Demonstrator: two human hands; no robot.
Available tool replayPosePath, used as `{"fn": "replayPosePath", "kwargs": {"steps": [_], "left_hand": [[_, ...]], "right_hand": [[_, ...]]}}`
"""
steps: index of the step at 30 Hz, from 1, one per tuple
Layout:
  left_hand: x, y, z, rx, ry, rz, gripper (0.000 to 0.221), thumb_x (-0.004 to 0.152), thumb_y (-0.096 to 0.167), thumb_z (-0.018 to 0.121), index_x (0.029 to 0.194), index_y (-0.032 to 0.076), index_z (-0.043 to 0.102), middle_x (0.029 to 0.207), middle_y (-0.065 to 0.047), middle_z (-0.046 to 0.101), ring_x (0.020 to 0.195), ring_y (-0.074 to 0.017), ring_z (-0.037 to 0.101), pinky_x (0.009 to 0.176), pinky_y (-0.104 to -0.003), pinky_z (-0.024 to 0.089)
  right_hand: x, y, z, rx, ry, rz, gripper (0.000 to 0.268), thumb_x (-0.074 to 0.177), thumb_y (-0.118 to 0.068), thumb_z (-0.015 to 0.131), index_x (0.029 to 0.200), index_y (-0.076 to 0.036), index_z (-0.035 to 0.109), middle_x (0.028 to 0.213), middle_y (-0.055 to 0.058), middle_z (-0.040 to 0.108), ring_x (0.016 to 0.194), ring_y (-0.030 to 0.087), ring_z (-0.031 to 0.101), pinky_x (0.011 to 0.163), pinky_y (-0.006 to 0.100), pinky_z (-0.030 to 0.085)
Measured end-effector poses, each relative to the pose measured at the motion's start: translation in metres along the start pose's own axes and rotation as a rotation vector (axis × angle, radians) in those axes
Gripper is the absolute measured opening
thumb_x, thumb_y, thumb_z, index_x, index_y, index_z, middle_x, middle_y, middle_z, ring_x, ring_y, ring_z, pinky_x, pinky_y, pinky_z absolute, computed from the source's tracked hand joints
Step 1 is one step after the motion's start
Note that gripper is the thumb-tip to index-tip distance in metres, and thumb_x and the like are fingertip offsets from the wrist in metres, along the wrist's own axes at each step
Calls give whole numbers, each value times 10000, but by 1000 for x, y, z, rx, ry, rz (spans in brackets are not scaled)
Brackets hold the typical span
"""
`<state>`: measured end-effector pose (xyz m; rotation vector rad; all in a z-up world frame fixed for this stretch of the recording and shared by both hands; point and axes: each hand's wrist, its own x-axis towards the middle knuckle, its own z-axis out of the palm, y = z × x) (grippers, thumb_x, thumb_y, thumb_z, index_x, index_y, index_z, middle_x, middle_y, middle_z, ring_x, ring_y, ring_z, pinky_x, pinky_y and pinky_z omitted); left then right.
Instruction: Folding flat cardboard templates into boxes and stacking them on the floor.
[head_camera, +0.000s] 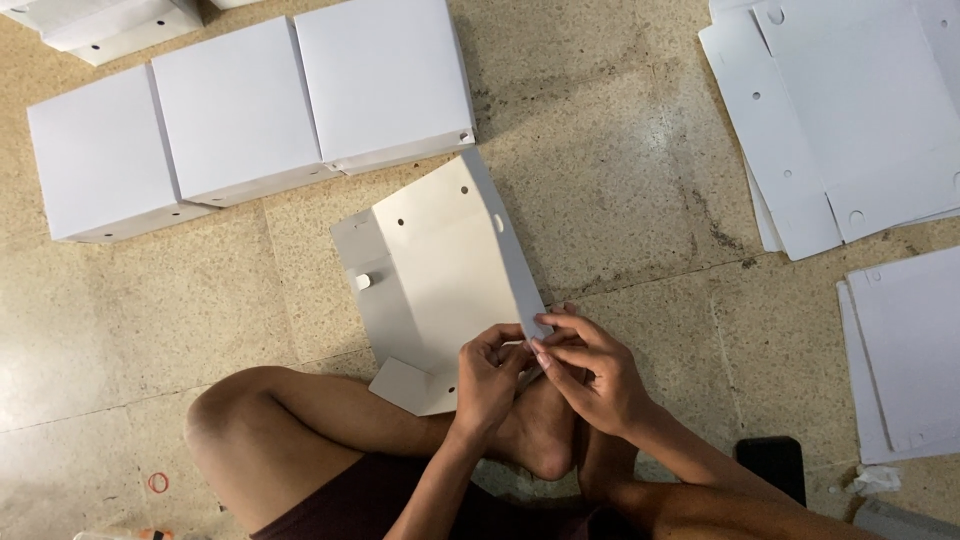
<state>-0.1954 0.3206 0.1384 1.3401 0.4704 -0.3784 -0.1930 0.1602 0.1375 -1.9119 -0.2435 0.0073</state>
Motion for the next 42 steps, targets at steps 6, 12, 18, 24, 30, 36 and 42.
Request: {"fn": "replayPosePath", "kwargs": {"steps": [6, 12, 18, 24, 30, 36, 42], "left_hand": [[-24, 4, -4, 237, -115, 37, 170, 861, -59, 613, 954, -21, 751, 754, -145, 715, 756, -208, 701, 689, -373, 586], [-37, 35, 4, 426, -375, 37, 101, 892, 20, 653, 928, 24, 748, 812, -151, 733, 848, -304, 751, 807, -476, 615], [22, 115, 16, 197, 40, 131, 760, 938, 526, 513, 1194, -182, 614, 970, -368, 628, 957, -440, 678, 844, -561, 582], [31, 127, 25, 610, -46, 285, 216, 920, 149, 644, 955, -8, 789, 562, -77, 611, 568, -99, 496, 518, -247, 441], [4, 72, 20, 403, 79, 217, 209, 912, 24, 646, 1058, -76, 757, 773, -208, 770, 648, -115, 584, 535, -280, 499], [0, 47, 41, 165, 51, 339, 195, 896, -39, 647, 1053, -134, 715, 957, -306, 752, 907, -338, 770, 729, -399, 629], [0, 39, 42, 97, 60, 388, 194, 876, -51, 666, 1041, -142, 711, 965, -307, 750, 907, -392, 759, 709, -422, 650]], "right_hand": [[34, 1, -9, 141, -32, 28, 356, 866, -280, 745, 1103, -22, 682, 1227, 296, 629, 1061, 462, 673, 839, 581, 588], [58, -22, -30, 232, 0, 210, 676, 913, -247, 644, 1462, 46, 380, 1517, 310, 394, 1300, 549, 453, 970, 631, 499], [40, -34, -21, 177, -54, 127, 583, 838, -173, 776, 1328, -3, 511, 1517, 264, 402, 1354, 495, 445, 1050, 590, 457], [34, -17, -26, 306, 71, 209, 423, 865, -108, 756, 1160, 30, 485, 1531, 273, 428, 1376, 454, 432, 1104, 503, 424], [33, -29, -38, 210, 178, 238, 226, 866, -103, 765, 901, 74, 628, 1364, 284, 602, 1185, 445, 623, 927, 486, 571], [42, -44, -39, 112, 177, 241, 132, 880, -62, 725, 888, 69, 716, 1306, 238, 653, 1150, 439, 643, 884, 462, 598], [49, -51, -38, 58, 176, 198, 86, 819, -11, 743, 799, 66, 708, 1283, 260, 655, 1106, 479, 645, 842, 506, 594]]}}
